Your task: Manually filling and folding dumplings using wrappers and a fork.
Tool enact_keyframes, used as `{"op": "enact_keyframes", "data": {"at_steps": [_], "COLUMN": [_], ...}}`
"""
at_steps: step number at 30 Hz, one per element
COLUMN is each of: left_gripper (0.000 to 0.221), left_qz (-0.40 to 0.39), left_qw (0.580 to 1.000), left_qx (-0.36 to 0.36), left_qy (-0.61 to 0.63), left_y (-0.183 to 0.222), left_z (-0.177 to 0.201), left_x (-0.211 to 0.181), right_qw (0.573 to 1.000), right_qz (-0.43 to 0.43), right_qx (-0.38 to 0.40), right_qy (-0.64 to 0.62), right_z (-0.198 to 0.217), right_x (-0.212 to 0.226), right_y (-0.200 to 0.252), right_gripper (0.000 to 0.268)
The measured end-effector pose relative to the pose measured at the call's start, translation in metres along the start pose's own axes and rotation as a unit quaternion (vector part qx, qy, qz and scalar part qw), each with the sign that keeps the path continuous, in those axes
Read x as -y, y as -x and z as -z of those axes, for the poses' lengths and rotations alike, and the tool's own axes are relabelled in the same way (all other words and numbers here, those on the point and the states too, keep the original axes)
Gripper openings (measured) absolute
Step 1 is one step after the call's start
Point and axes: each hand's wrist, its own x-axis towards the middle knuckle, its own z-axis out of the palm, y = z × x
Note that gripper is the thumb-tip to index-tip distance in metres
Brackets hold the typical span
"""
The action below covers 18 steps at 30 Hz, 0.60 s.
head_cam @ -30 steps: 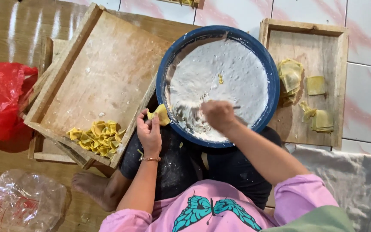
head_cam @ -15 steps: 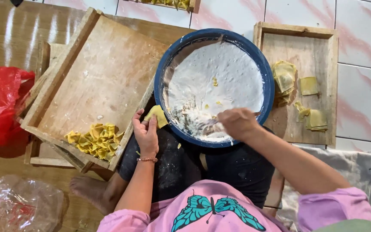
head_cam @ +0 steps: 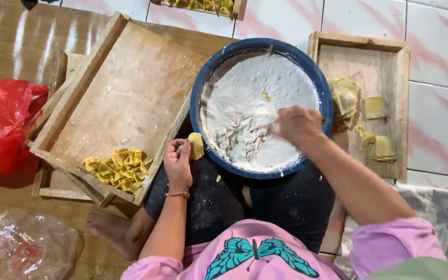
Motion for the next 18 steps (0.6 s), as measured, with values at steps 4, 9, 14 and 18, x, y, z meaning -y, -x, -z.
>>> {"op": "enact_keyframes", "data": {"at_steps": [4, 9, 14, 18], "left_gripper": [0.017, 0.028, 0.014, 0.013], "left_qz": [0.009, -0.009, 0.030, 0.041], "left_qw": [1.000, 1.000, 0.999, 0.998], "left_qx": [0.004, -0.006, 0.003, -0.004], "left_qy": [0.001, 0.022, 0.031, 0.043], "left_y": [0.009, 0.015, 0.008, 0.003], "left_z": [0.000, -0.008, -0.002, 0.005], "left_x": [-0.004, -0.027, -0.016, 0.006], "right_qw": [0.987, 0.993, 1.000, 0.989], "right_qz": [0.136, 0.115, -0.017, 0.041], "right_qx": [-0.082, 0.011, -0.008, 0.013], "right_qy": [-0.009, -0.014, 0.012, -0.138], "right_z": [0.031, 0.003, 0.015, 0.083], "right_x": [0.083, 0.073, -0.009, 0.026], "right_y": [0.047, -0.001, -0.016, 0.075], "right_gripper": [0.020, 0.019, 0.025, 0.023]}}
